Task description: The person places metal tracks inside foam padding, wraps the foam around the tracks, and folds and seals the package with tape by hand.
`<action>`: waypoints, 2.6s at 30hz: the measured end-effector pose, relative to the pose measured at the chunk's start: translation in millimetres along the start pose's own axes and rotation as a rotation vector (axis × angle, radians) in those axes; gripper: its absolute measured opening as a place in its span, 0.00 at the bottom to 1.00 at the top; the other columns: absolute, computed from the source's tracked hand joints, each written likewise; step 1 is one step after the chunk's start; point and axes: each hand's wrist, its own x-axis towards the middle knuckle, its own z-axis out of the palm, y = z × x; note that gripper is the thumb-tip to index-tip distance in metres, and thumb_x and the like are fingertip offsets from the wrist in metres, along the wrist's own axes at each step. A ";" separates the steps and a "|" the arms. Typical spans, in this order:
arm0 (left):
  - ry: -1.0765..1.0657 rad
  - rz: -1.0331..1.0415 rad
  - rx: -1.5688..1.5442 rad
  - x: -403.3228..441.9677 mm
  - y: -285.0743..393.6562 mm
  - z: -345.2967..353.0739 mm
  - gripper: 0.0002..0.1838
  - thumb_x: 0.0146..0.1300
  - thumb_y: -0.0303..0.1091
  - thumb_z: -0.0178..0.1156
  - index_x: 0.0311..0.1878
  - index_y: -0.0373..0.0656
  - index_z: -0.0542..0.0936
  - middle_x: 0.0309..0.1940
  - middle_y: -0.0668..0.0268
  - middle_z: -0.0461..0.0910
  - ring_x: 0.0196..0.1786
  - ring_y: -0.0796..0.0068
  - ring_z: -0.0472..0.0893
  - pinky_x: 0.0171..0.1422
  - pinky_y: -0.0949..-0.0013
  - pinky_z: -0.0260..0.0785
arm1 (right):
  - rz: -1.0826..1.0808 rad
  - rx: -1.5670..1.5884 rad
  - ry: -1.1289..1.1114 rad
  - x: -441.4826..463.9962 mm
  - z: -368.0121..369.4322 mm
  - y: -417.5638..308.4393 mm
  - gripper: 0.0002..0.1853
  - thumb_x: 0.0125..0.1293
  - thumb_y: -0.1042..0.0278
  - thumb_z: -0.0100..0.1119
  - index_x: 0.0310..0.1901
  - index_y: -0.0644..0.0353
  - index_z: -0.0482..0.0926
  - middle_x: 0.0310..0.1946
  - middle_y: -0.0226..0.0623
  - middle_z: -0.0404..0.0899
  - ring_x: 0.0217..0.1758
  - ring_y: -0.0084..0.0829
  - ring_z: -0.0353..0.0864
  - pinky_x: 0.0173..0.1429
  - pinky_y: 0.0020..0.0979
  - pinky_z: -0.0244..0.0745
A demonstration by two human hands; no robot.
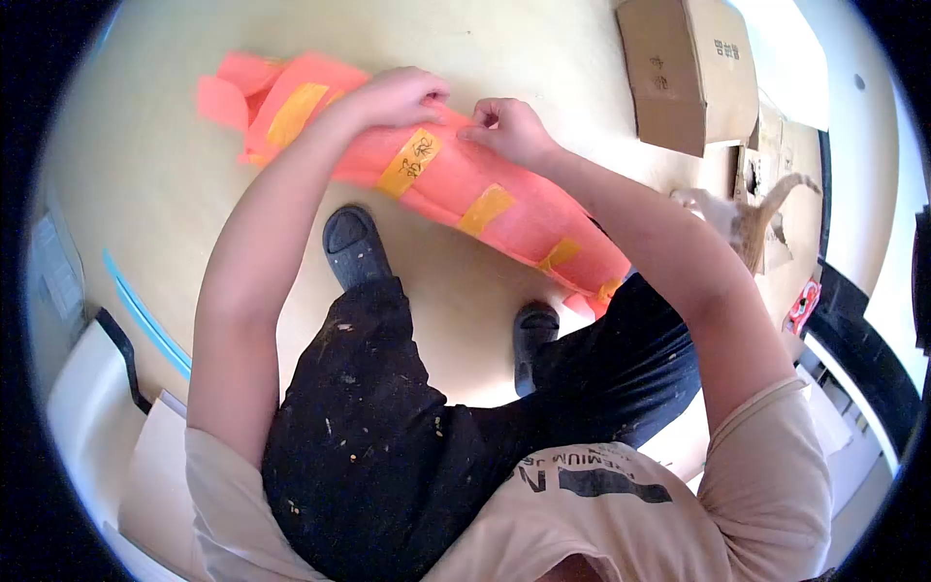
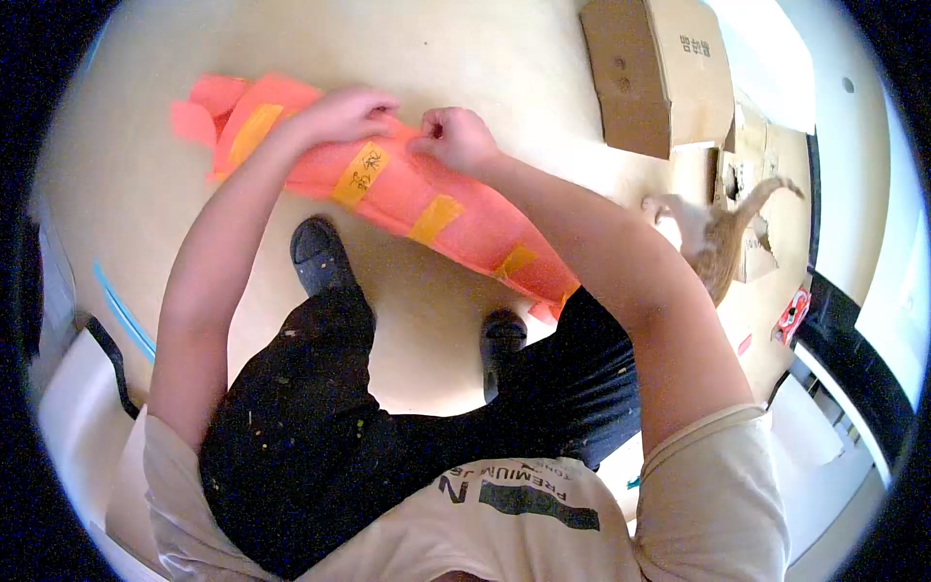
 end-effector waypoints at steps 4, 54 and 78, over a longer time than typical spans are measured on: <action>0.023 -0.002 0.119 -3.4 8.9 -8.5 0.18 0.60 0.44 0.71 0.42 0.41 0.77 0.36 0.54 0.80 0.43 0.51 0.80 0.49 0.52 0.71 | -0.108 -0.139 0.050 5.1 -5.7 -8.4 0.17 0.62 0.58 0.74 0.28 0.61 0.79 0.21 0.40 0.77 0.26 0.29 0.74 0.35 0.37 0.73; 0.281 -0.071 0.155 -45.2 -29.3 20.2 0.10 0.62 0.41 0.67 0.46 0.57 0.89 0.48 0.75 0.89 0.60 0.68 0.80 0.74 0.58 0.62 | -0.306 -0.281 -0.108 21.6 36.0 -83.1 0.06 0.61 0.77 0.70 0.40 0.64 0.86 0.39 0.40 0.81 0.35 0.34 0.85 0.44 0.33 0.82; 0.254 -0.086 0.193 -39.7 -33.5 20.4 0.16 0.64 0.52 0.66 0.50 0.61 0.91 0.48 0.71 0.90 0.60 0.68 0.81 0.72 0.60 0.63 | -0.489 -0.374 0.069 5.9 49.8 -75.3 0.08 0.62 0.77 0.67 0.42 0.62 0.80 0.39 0.44 0.81 0.38 0.45 0.85 0.45 0.40 0.82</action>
